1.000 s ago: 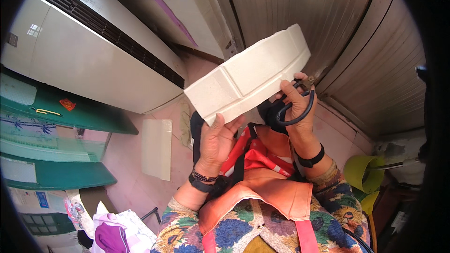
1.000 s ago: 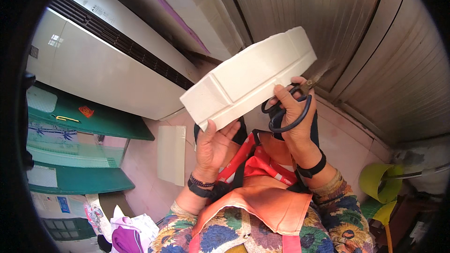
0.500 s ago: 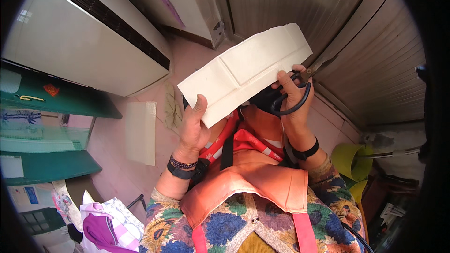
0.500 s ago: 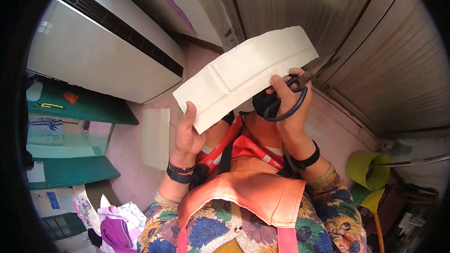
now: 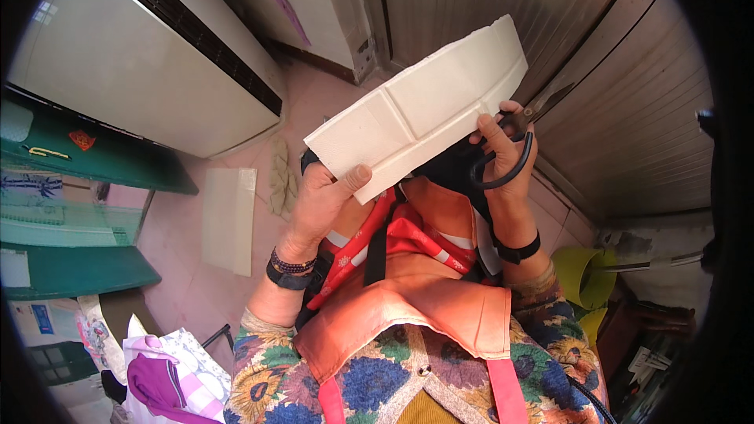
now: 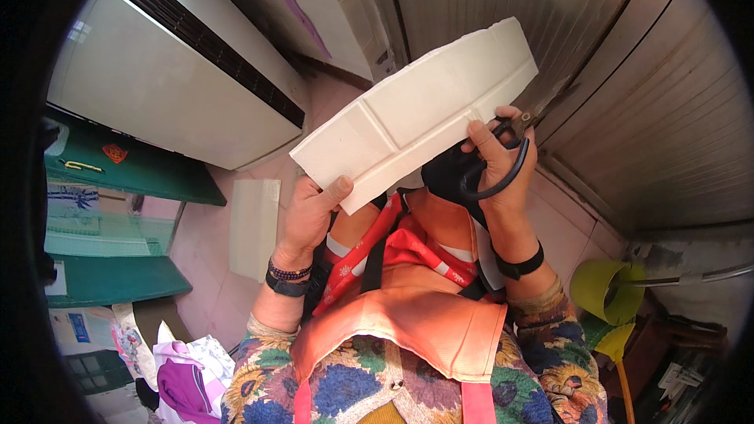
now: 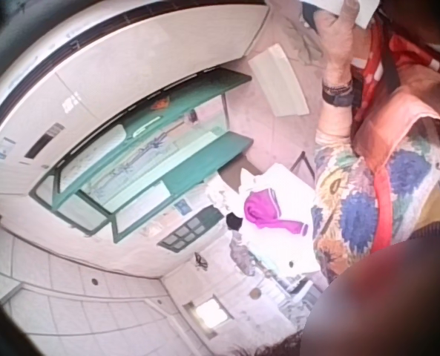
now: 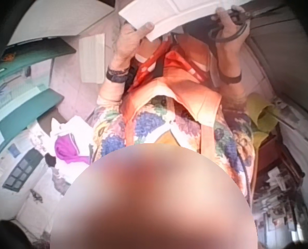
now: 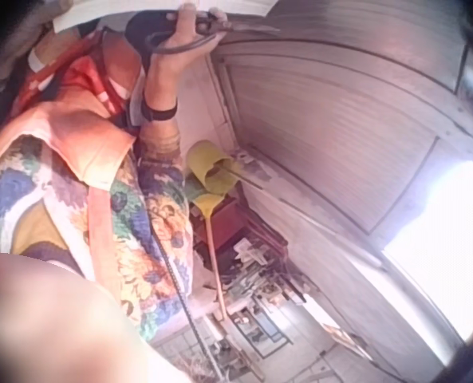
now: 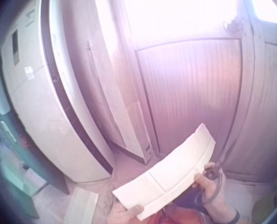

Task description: The person removes a white ceiling panel, trims it with scissors, and reattaches it to the ceiling. They handle the panel and scissors, aligning the piece to the ceiling and securing it in place.

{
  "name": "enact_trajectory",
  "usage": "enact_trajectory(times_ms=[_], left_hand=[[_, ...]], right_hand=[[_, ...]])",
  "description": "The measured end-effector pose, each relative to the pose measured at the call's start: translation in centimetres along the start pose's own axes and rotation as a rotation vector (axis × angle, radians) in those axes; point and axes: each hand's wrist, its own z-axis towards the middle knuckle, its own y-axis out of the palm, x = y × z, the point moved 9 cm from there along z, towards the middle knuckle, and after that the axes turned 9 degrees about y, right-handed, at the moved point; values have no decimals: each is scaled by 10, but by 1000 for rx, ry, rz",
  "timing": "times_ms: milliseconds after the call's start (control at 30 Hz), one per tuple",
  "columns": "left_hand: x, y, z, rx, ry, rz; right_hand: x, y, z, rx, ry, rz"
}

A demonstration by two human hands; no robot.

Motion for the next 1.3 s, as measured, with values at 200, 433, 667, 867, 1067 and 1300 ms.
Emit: enact_trajectory(times_ms=[200,433,667,867,1067,1300], left_hand=[[-2,-8,20,-23,11,42],[4,-12,37,38,113,56],[6,-26,38,82,88,94],[4,-29,33,100,66,68],[12,-21,32,113,55,37],[32,-13,26,126,129,111]], right_hand=[[5,-8,7,8,6,-42],[4,-11,16,2,9,-95],[7,-10,8,-41,96,-126],[10,-12,6,-43,148,-124],[11,-15,9,-44,157,-180],[19,-17,14,-75,224,-134]])
